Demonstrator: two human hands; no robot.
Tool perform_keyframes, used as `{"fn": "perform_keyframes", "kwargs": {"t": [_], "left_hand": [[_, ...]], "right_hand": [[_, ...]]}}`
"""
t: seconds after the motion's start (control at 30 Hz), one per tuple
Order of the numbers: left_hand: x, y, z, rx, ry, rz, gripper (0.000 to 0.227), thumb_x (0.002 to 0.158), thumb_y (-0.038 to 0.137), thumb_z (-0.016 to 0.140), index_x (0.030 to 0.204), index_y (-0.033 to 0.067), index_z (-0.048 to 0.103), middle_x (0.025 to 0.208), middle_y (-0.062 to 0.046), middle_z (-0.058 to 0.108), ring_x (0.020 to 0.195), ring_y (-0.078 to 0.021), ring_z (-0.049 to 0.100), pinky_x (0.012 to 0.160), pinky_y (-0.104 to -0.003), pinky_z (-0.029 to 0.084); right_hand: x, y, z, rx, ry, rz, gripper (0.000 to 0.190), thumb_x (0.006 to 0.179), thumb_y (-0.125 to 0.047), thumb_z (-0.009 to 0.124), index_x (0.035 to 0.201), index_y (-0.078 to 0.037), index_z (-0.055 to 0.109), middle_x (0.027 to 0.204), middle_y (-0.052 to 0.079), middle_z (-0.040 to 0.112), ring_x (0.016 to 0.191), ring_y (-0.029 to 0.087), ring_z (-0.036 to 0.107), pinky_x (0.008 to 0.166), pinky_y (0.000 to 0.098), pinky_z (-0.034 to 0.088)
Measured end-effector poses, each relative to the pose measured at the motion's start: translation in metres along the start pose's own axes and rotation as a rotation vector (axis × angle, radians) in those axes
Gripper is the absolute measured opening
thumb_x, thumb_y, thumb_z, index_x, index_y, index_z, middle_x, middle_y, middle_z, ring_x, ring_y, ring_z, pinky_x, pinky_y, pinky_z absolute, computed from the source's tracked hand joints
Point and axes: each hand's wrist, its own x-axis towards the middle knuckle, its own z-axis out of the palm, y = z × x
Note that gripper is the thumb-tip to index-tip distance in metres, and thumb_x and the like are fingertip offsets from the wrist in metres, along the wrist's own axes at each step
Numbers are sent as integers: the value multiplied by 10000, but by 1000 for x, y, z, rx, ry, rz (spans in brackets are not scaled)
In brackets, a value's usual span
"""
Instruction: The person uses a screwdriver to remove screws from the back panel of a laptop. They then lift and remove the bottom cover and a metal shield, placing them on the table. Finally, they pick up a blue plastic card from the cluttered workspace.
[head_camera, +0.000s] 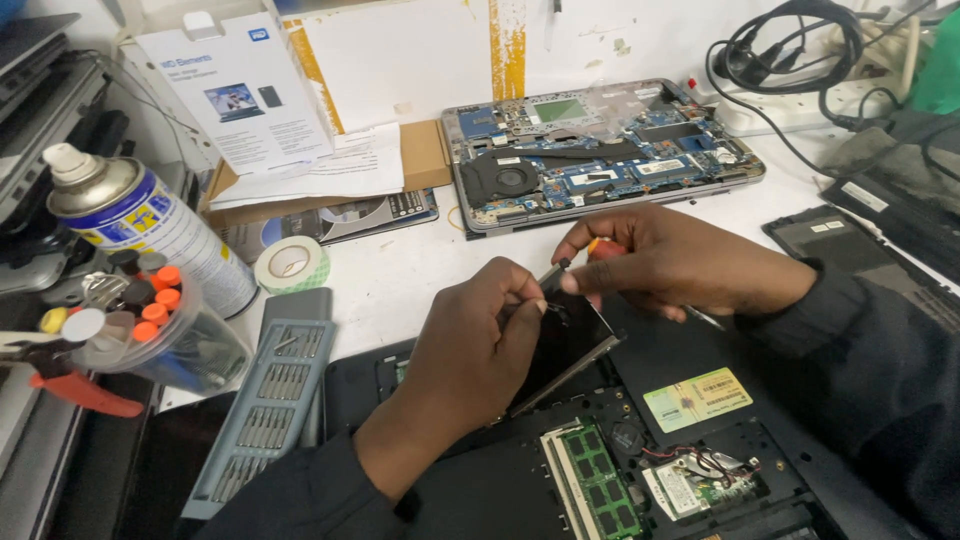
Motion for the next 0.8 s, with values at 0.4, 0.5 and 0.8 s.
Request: {"fn": "perform_keyframes", "kwargs": {"t": [0.4, 0.5, 0.8], "left_hand": [[12, 13, -20, -202, 96, -137, 181, 959, 323, 588, 909, 155, 631, 718, 19, 635, 623, -95, 581, 588, -286, 514], [20, 1, -38, -220, 317, -171, 200, 921, 296, 678, 999, 115, 644, 830, -27, 657, 679, -105, 598, 581, -271, 593], [23, -15, -45, -17, 270, -321, 205, 942, 315, 593, 1048, 174, 698, 869, -40, 747, 843, -193, 770, 719, -366, 516]], "right_hand": [[6, 14, -3, 254, -225, -119, 282, 831, 143, 670, 1090, 136, 780, 391, 62, 559, 256, 69, 433, 293, 172, 312], [10, 25, -15, 309, -200, -132, 366, 823, 159, 655, 1182, 138, 724, 364, 51, 496, 259, 83, 461, 282, 222, 394], [1, 24, -59, 269, 64, -241, 444, 769, 64, 677, 1210, 77, 724, 327, 46, 446, 222, 107, 418, 224, 234, 292]]}}
